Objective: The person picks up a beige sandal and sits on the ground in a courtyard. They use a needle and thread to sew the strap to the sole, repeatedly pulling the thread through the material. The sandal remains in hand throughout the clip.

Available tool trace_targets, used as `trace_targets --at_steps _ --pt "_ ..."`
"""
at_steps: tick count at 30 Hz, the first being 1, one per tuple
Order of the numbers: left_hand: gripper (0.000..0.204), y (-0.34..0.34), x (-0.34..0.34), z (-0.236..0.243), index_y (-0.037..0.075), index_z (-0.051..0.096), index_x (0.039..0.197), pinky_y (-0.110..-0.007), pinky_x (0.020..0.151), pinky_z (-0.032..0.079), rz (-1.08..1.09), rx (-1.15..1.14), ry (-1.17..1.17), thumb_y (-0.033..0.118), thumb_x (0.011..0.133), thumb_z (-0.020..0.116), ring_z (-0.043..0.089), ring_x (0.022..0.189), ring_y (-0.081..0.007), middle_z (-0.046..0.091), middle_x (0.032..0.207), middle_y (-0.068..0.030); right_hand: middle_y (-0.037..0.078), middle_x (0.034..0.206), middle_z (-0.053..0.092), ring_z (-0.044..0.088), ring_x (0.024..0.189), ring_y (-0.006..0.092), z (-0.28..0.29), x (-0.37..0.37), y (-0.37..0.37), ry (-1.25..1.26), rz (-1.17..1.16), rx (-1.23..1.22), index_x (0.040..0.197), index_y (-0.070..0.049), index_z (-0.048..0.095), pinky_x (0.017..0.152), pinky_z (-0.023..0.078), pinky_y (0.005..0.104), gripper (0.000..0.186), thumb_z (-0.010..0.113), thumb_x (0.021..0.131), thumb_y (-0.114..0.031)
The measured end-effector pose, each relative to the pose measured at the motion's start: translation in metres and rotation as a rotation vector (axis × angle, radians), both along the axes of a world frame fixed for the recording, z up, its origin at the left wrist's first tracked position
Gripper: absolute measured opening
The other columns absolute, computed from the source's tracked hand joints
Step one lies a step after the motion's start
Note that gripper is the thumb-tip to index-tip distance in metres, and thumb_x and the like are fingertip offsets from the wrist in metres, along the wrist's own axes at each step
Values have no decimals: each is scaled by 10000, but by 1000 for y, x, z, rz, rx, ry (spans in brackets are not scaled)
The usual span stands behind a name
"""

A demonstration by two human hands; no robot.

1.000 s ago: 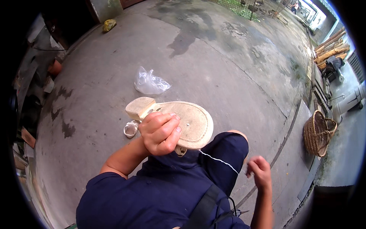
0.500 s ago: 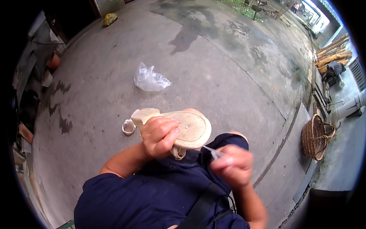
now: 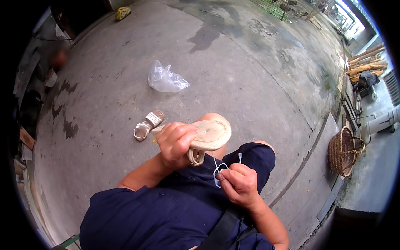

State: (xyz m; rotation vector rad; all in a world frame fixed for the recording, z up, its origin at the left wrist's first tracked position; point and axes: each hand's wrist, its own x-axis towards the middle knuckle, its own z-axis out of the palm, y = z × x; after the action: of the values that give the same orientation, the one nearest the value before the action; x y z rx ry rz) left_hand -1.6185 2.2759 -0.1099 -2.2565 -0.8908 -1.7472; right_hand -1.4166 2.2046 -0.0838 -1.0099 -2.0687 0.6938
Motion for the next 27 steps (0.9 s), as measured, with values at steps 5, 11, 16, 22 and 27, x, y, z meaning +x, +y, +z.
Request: trace_targets --at_steps 5,11,16,22,27 --pt "272 3 -3 3 25 547 905 -326 528 464 -71 -133 -91 111 708 713 585 599 -262 605 766 -121 67 570 477 478 483 212 7 -5 1 3 5 -28 759 -5 622 456 378 327 72 621 692 21" --pt "211 24 -37 51 18 577 972 -244 705 499 -528 -1225 -753 32 791 684 613 796 -111 640 880 -35 3 768 489 480 598 69 66 16 35 531 -203 -496 1284 18 480 548 418 210 394 499 895 -44" --pt "165 16 -43 61 33 585 959 -233 672 489 -665 -1467 -753 53 820 671 601 782 -75 639 882 -33 53 838 512 524 737 114 95 40 46 697 -134 -305 1079 24 532 661 462 261 190 435 920 -10" --pt "320 4 -17 47 8 591 1011 -241 708 497 -653 -1404 -569 101 758 763 602 804 -82 656 880 -33 52 735 581 551 627 125 84 4 24 233 -71 -291 935 -6 644 580 447 241 166 559 814 69" --pt "332 1 -9 41 -3 584 1024 -234 699 500 -611 -1439 -448 99 761 759 598 815 -74 659 902 -35 94 670 530 553 605 247 74 -8 22 -128 -133 -3 890 -49 644 540 430 325 107 623 795 -3"
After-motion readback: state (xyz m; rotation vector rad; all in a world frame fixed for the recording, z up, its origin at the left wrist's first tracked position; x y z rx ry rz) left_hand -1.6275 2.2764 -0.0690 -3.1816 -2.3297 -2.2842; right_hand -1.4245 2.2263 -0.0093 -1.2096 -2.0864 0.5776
